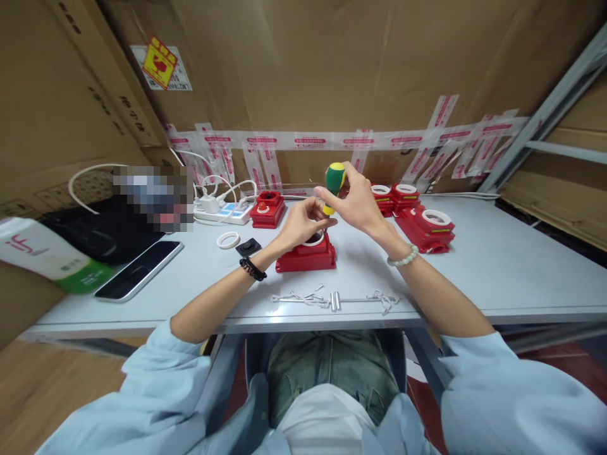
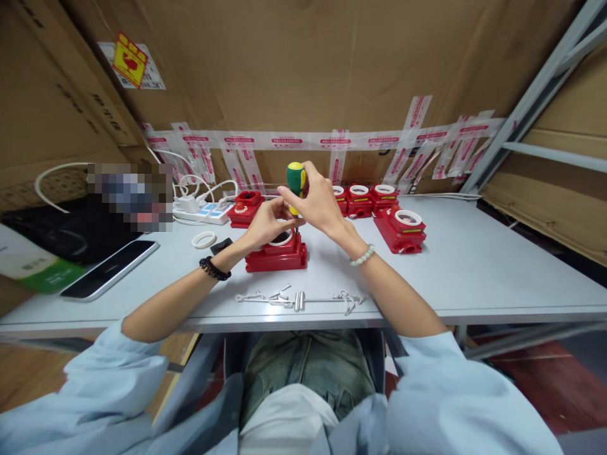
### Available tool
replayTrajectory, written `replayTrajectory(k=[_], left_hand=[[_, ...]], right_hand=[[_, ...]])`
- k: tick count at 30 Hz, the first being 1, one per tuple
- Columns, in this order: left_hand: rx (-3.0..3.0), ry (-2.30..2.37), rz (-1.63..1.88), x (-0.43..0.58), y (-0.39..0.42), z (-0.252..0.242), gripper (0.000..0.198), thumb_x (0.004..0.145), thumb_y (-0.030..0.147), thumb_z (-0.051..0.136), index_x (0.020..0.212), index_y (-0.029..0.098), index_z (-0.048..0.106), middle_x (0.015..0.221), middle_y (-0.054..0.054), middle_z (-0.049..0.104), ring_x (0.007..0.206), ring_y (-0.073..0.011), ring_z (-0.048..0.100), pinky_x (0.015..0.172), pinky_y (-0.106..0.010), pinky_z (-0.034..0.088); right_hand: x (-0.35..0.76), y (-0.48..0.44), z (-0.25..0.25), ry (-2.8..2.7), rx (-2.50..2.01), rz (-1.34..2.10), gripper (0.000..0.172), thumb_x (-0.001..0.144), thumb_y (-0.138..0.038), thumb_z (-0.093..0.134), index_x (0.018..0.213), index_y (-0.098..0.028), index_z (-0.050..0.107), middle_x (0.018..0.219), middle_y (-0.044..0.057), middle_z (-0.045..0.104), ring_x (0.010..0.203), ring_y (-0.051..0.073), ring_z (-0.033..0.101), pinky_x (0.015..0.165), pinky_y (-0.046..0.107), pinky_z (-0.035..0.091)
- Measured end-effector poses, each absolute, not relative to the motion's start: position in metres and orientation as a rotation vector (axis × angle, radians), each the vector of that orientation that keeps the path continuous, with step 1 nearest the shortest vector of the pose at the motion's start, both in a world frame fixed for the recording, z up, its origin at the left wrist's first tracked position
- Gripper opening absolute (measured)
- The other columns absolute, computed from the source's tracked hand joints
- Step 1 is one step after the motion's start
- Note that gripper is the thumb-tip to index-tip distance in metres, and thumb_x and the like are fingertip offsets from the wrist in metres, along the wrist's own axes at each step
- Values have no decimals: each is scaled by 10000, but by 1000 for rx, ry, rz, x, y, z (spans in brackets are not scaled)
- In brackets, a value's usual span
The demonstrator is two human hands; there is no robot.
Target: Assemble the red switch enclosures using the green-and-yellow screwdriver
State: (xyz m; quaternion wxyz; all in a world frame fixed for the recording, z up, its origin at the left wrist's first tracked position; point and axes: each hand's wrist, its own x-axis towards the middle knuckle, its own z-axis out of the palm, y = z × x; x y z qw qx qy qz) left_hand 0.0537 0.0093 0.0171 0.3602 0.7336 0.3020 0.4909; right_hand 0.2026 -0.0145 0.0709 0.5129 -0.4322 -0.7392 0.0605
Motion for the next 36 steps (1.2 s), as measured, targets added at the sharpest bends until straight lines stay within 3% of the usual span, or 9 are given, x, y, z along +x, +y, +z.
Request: replayTrajectory(k=[3, 5, 9, 12, 16, 18, 24, 30, 36], left_hand=[[1946, 709, 1188, 52, 9, 18, 297, 697, 291, 782, 902, 148, 622, 839, -28, 691, 760, -139, 639, 759, -281, 511], [1967, 657, 1103, 51, 9, 19, 221, 750, 314, 728, 863, 140, 652, 878, -56, 715, 811, -159, 660, 818, -312, 512], [1924, 735, 1116, 52, 9, 18, 241, 715, 341, 759, 730, 134, 637, 739, -40, 690, 685, -145, 631, 698, -287, 497], [1908, 811, 1229, 53, 9, 18, 306, 639, 323, 823, 737, 142, 597, 706, -7, 644, 631, -121, 583, 614, -250, 457], [1963, 747, 1161, 51, 10, 19, 285, 697, 322, 775, 870, 139, 641, 876, -47, 699, 787, -158, 644, 735, -276, 498], [1956, 690, 1098, 51, 10, 19, 242, 740, 337, 730, 843, 132, 655, 871, -59, 715, 796, -164, 658, 787, -299, 505], [1967, 814, 1205, 53, 10, 17, 284, 686, 345, 782, 754, 139, 599, 716, -17, 657, 648, -127, 594, 621, -246, 459], [2019, 675, 1094, 50, 11, 18, 205, 766, 291, 704, 876, 132, 637, 889, -65, 713, 832, -166, 662, 755, -276, 510], [1993, 779, 1224, 52, 10, 15, 260, 717, 300, 770, 799, 139, 584, 720, -6, 646, 638, -118, 597, 603, -233, 461]], right_hand=[[202, -16, 72, -1785, -1016, 127, 306, 787, -434, 692, 848, -243, 461, 670, -34, 510, 598, 148, 475, 602, 334, 421], [203, -16, 72, -1768, -996, 127, 282, 793, -415, 688, 886, -238, 488, 728, -17, 553, 640, 157, 507, 645, 348, 442], [204, -15, 71, -1762, -982, 146, 292, 786, -412, 694, 910, -233, 498, 772, -9, 576, 675, 160, 525, 670, 352, 447], [203, -16, 71, -1783, -970, 185, 306, 780, -414, 698, 884, -234, 474, 731, -25, 554, 649, 145, 510, 625, 329, 434], [202, -17, 71, -1790, -942, 194, 275, 796, -375, 677, 848, -240, 443, 705, -28, 544, 629, 146, 516, 600, 329, 432], [203, -17, 71, -1777, -953, 168, 270, 803, -352, 657, 803, -245, 410, 677, -32, 516, 604, 144, 498, 586, 333, 422], [202, -18, 72, -1805, -959, 158, 242, 801, -322, 630, 804, -252, 399, 696, -23, 534, 624, 156, 520, 593, 352, 455], [202, -18, 72, -1772, -987, 148, 248, 779, -269, 612, 778, -254, 364, 660, -33, 503, 585, 147, 498, 577, 350, 451], [201, -19, 71, -1806, -935, 226, 234, 778, -312, 643, 851, -242, 432, 718, -28, 564, 648, 150, 549, 621, 332, 460]])
